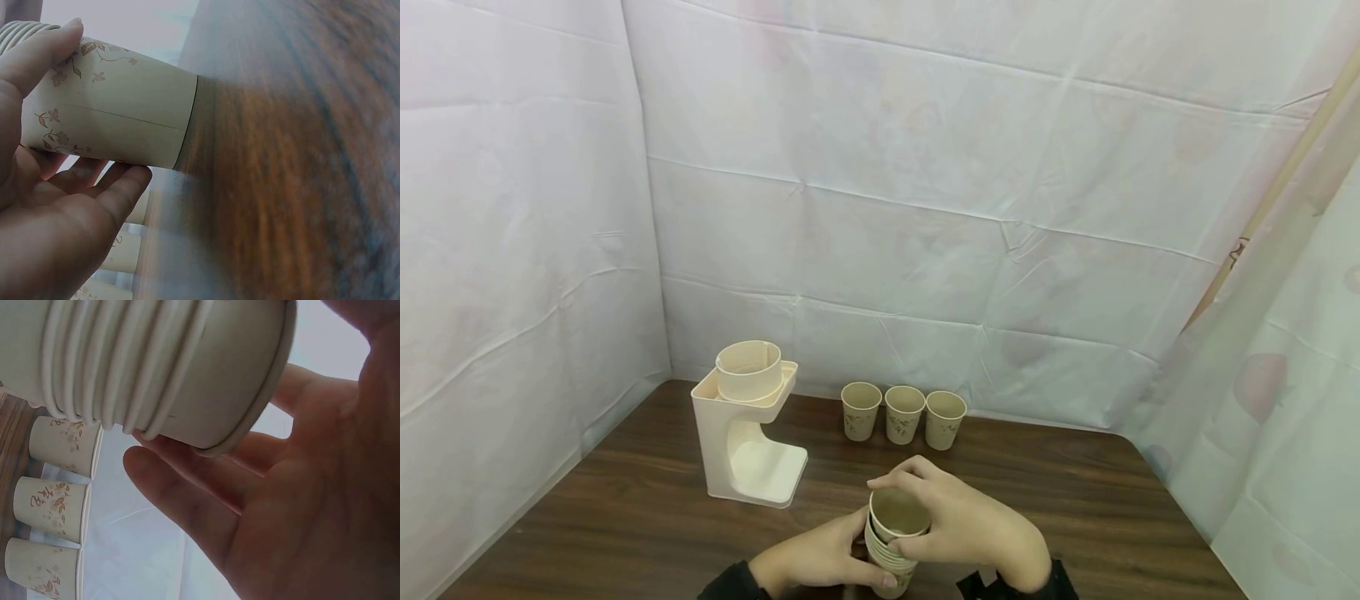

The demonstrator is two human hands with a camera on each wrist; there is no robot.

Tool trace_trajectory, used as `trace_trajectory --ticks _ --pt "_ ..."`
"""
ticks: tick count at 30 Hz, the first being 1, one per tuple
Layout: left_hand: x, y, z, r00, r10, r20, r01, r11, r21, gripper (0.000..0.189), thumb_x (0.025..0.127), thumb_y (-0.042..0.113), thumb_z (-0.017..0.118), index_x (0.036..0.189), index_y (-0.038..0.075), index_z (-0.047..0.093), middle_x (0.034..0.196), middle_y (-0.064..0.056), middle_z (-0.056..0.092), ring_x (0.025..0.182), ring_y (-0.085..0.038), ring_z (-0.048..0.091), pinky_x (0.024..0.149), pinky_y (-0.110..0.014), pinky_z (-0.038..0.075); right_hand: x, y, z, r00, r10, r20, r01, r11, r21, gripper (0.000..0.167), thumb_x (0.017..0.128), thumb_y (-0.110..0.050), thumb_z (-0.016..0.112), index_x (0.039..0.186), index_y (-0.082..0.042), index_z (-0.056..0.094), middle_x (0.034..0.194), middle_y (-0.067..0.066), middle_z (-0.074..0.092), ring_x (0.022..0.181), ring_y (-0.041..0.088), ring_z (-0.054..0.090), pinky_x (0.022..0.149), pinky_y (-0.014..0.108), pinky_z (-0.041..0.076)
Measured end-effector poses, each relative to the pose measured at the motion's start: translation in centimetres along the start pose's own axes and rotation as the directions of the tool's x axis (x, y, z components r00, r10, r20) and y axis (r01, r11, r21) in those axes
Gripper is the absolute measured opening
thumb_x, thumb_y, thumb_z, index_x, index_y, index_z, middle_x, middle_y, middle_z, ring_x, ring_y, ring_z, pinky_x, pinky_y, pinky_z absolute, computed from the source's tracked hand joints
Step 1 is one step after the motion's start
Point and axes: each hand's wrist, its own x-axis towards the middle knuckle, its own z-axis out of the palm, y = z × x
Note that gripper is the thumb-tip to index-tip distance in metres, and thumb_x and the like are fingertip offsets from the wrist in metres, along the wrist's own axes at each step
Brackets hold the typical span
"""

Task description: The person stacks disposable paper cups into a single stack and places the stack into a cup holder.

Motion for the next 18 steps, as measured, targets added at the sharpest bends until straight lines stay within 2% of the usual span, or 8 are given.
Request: trace_trajectory --ticks 6,13,18 --pt "-0.12 0.14 0.08 1.000 -0.006 -0.008 0.006 1.000 -0.008 0.072 0.092 0.025 0.076 0.150 0.018 0.034 0.132 0.012 0.056 0.119 -0.004 0.055 0.099 -0.024 0.043 -0.05 0.03 0.12 1.000 0.001 0.011 -0.001 1.000 0.009 0.060 0.089 -0.022 0.078 0.143 -0.026 0.051 0.130 0.001 0.051 0.080 0.006 0.058 0.067 0.021 0.052" --pt "-0.19 0.51 0.25 1.000 -0.014 -0.025 0.014 1.000 -0.005 0.071 0.090 0.022 0.076 0.149 0.019 0.036 0.130 0.009 0.058 0.117 -0.004 0.055 0.098 -0.023 0.043 -0.13 -0.03 0.33 0.999 0.034 0.020 -0.033 0.996 -0.084 0.056 0.092 -0.040 0.074 0.142 -0.032 0.051 0.128 -0.008 0.052 0.109 0.010 0.057 0.089 0.032 0.051" --pt "-0.24 0.50 0.22 0.999 -0.013 -0.035 0.013 1.000 0.013 0.074 0.090 0.022 0.076 0.150 0.017 0.034 0.132 0.009 0.057 0.119 -0.004 0.054 0.099 -0.023 0.042 -0.14 0.02 0.26 0.998 0.053 0.042 -0.049 0.995 -0.082 0.058 0.091 -0.044 0.074 0.142 -0.033 0.051 0.128 -0.008 0.052 0.114 0.011 0.056 0.092 0.035 0.050"
